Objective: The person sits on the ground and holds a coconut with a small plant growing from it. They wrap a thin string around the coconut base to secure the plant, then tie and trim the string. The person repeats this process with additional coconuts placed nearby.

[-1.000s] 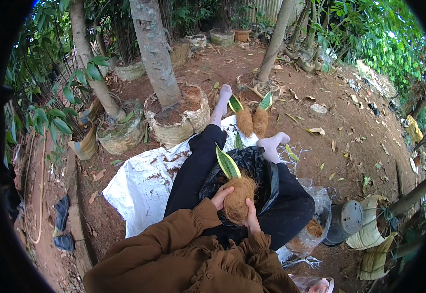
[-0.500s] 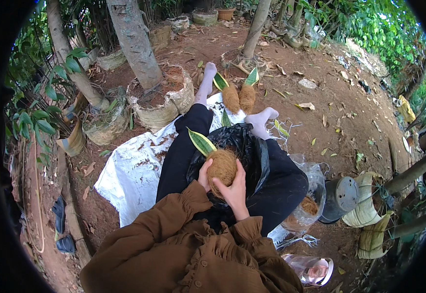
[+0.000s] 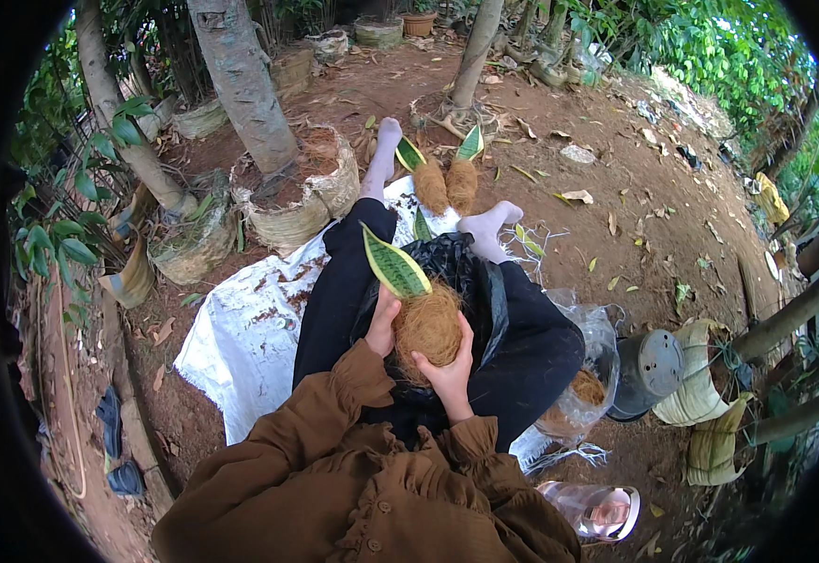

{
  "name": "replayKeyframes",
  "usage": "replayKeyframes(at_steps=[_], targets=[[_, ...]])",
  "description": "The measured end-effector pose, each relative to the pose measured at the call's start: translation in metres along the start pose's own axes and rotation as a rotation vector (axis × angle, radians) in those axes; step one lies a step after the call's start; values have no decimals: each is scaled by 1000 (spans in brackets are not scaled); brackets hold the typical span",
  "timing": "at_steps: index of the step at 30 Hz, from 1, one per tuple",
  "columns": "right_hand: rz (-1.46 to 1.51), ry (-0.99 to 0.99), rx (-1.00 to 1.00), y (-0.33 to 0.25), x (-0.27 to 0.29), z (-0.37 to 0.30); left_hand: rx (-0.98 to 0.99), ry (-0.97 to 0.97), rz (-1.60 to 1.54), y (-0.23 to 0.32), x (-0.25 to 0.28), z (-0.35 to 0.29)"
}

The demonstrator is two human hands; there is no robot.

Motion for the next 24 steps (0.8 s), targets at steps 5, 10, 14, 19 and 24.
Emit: replayKeyframes(at_steps=[5,10,14,19,24], targets=[[44,-131,77,-14,-5,3,69,-232,-16,16,-26,11],[215,-95,11,-11,-5,4,196,-276,-43,4,-23,3],[236,-59,-4,-4,-3,3,201,-133,-22,-17,-5,-3],[288,-28,-51,3,-2,1,255,-148,-55,-33,-1,-6],[451,-43,-195,10,-10,4,407,82,-142,-51,12,-11]])
Point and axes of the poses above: each hand's wrist, its own z-axis towards the middle knuckle, its own x-axis out of the back of the hand, y = z × x, the point moved 8 cm from there along z, towards the middle knuckle, and after that the axes turned 5 degrees about x, right-handed, at the moved point
